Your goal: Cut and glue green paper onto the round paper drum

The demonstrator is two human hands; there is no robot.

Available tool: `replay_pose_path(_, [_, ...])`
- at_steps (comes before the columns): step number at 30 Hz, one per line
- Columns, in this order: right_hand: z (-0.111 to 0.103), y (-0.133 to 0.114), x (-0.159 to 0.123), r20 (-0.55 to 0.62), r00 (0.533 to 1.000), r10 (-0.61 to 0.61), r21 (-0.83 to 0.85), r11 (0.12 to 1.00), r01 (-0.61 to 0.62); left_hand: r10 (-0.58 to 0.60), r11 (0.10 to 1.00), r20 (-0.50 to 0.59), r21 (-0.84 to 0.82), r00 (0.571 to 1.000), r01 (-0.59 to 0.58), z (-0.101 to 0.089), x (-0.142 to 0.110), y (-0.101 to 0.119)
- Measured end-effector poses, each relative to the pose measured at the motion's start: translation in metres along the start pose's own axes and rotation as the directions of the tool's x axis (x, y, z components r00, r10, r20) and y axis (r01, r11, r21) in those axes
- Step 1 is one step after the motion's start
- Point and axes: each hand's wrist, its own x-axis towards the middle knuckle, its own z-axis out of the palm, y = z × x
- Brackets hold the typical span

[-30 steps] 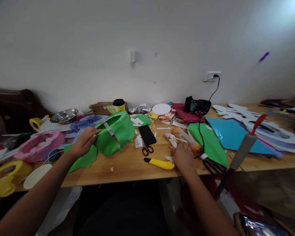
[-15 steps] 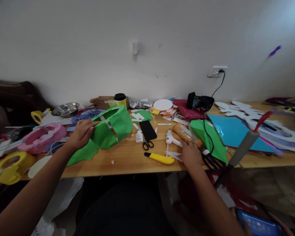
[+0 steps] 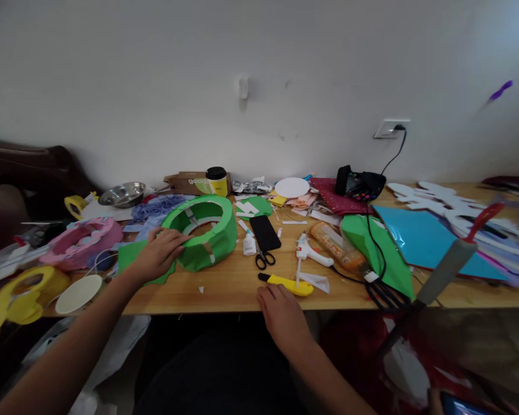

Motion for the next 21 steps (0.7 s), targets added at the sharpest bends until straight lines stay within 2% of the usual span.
replay_pose_path(4, [0.007, -0.003, 0.005, 0.009, 1.0, -0.001, 0.004, 1.0, 0.001, -0.023, 1.0, 0.013, 0.003, 1.0, 0.023, 0.008, -0.011, 0.005])
replay_pose_path(8, [0.007, 0.007, 0.01, -0.013, 1.0, -0.01, -0.022, 1.0, 0.01, -0.058, 0.998, -0.007, 0.023, 0.998, 0.058, 0.008, -0.017, 0.009])
replay_pose_path(11, [0.007, 0.017, 0.008, -0.01, 0.999, -0.041, -0.05, 0.998, 0.04, -0.127, 0.991, -0.091, 0.032, 0.988, 0.131, 0.005, -0.031, 0.006])
replay_pose_path(13, [0.007, 0.021, 0.002, -0.015, 0.999, -0.043, -0.053, 0.998, 0.042, -0.265, 0.957, -0.196, 0.066, 0.944, 0.282, 0.008, -0.051, 0.0])
replay_pose_path(15, [0.007, 0.021, -0.007, -0.04, 0.998, -0.048, -0.02, 0.999, 0.047, -0.424, 0.879, -0.258, 0.111, 0.868, 0.463, 0.017, -0.078, -0.006])
replay_pose_path(16, [0.008, 0.019, -0.012, -0.057, 0.997, -0.055, 0.005, 0.998, 0.056, -0.476, 0.846, -0.248, 0.133, 0.844, 0.517, 0.022, -0.093, -0.009])
replay_pose_path(17, [0.01, 0.016, -0.017, -0.07, 0.995, -0.073, 0.032, 0.997, 0.075, -0.502, 0.829, -0.217, 0.152, 0.837, 0.538, 0.028, -0.107, -0.011])
replay_pose_path(21, [0.018, -0.006, -0.025, -0.089, 0.969, -0.231, 0.116, 0.964, 0.24, -0.486, 0.846, -0.042, 0.226, 0.873, 0.482, 0.046, -0.145, -0.015])
